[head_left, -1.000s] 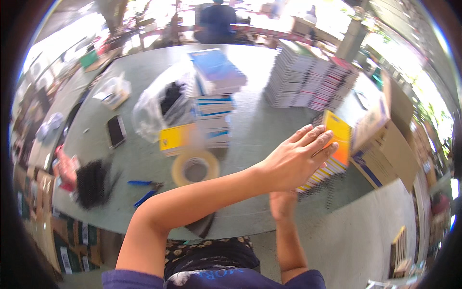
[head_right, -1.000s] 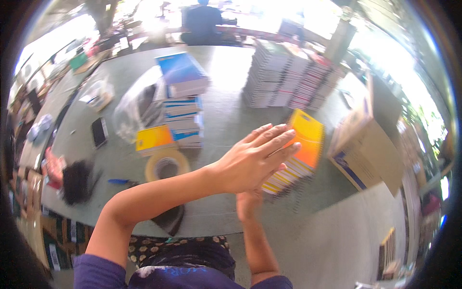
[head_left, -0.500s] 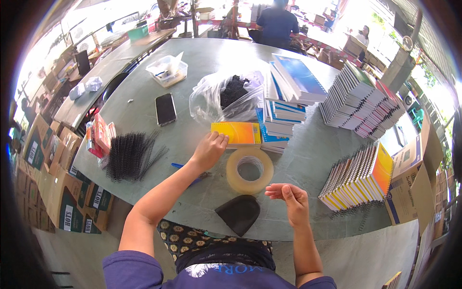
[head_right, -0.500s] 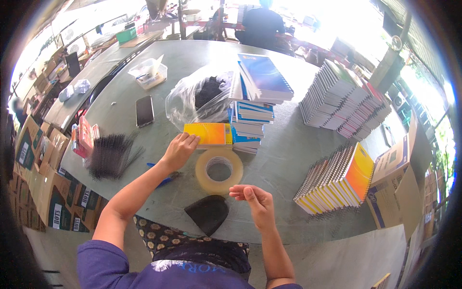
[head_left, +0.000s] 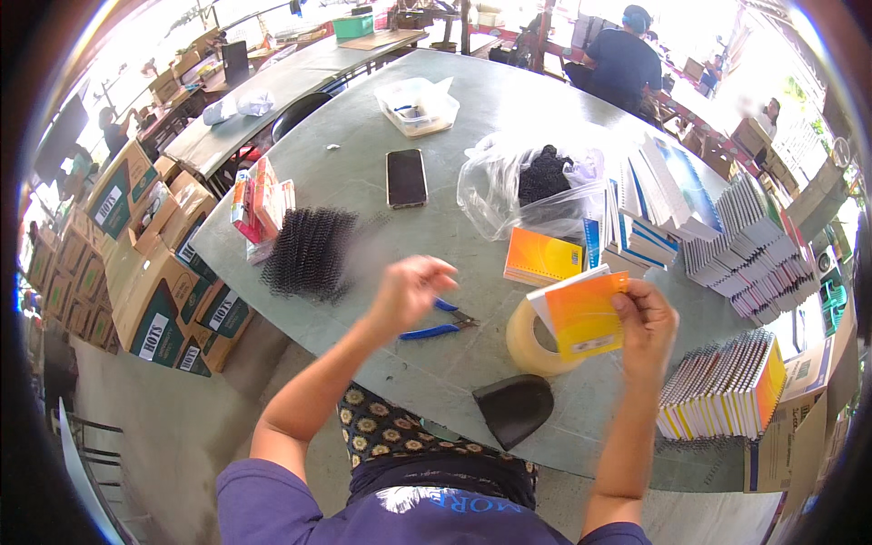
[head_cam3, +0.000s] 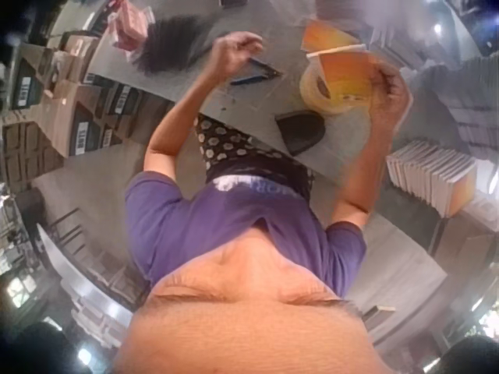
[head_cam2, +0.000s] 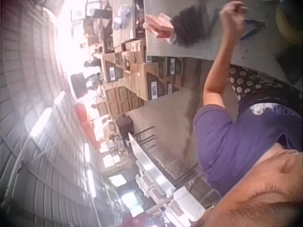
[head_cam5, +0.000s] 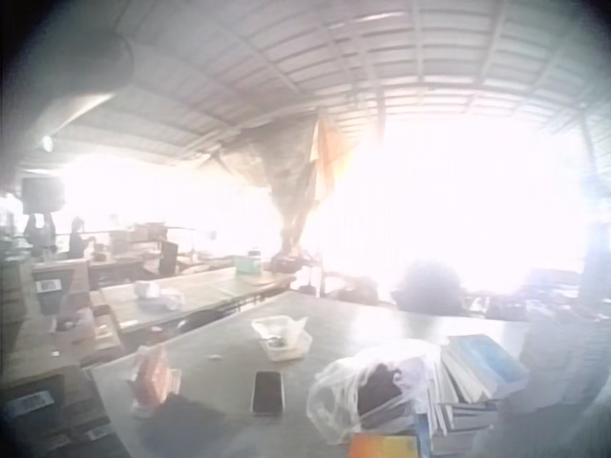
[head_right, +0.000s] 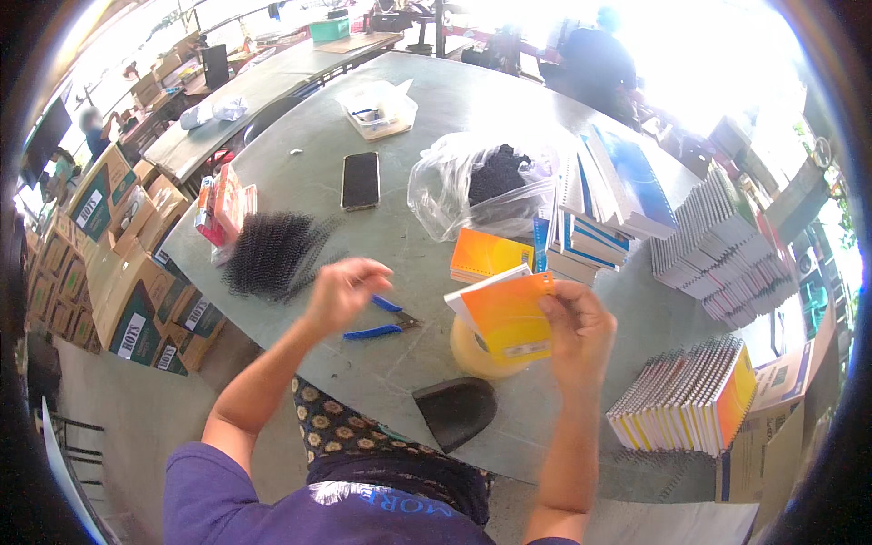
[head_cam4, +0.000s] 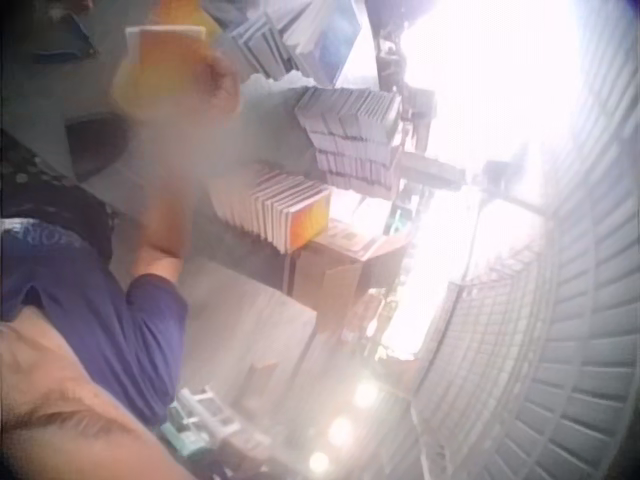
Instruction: The person repeatedly picks up spiral-bound notebooks from a stack, wraps each one with clear packing tape, and places the taped notebook onto a growing pile. The person uses a roll of tape and a small black plastic cutter to apply and cut the tape on each notebook.
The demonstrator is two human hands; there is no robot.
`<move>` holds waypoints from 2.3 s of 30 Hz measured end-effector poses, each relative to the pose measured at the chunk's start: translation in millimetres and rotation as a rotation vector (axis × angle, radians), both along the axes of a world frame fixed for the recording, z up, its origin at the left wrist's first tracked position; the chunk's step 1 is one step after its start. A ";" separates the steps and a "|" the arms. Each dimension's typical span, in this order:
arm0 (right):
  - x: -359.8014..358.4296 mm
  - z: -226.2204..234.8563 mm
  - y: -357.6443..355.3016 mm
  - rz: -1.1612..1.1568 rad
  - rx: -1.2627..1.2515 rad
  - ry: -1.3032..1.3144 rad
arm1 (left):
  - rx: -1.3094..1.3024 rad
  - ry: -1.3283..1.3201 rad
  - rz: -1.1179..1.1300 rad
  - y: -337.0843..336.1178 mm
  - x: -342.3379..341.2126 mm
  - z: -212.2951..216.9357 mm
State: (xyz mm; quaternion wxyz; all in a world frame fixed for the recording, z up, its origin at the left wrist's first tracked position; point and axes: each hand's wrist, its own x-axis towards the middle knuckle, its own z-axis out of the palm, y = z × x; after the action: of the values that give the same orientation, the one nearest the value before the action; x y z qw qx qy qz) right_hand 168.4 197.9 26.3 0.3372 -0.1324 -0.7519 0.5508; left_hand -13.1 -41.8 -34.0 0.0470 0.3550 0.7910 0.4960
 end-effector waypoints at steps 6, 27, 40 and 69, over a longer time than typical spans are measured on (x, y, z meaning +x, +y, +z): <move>-18.6 -14.1 -14.2 0.023 0.619 -0.725 | -0.561 0.519 0.362 -68.0 -73.0 -83.1; -48.1 -17.2 -32.2 0.128 0.866 -0.774 | -0.784 0.493 -0.261 70.1 50.3 3.7; -41.4 -17.2 -20.6 0.186 0.563 -0.562 | 0.095 0.202 -0.093 63.4 54.6 11.8; -38.9 -26.1 -17.0 0.263 0.731 -0.398 | 0.013 -1.043 -0.251 59.9 27.2 34.4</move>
State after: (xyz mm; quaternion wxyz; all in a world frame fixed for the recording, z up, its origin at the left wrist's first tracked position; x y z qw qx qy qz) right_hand 129.6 180.8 0.1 0.1374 -0.0112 -0.9583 0.2501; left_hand 14.1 18.1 0.4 0.4906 0.1536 0.6110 0.6020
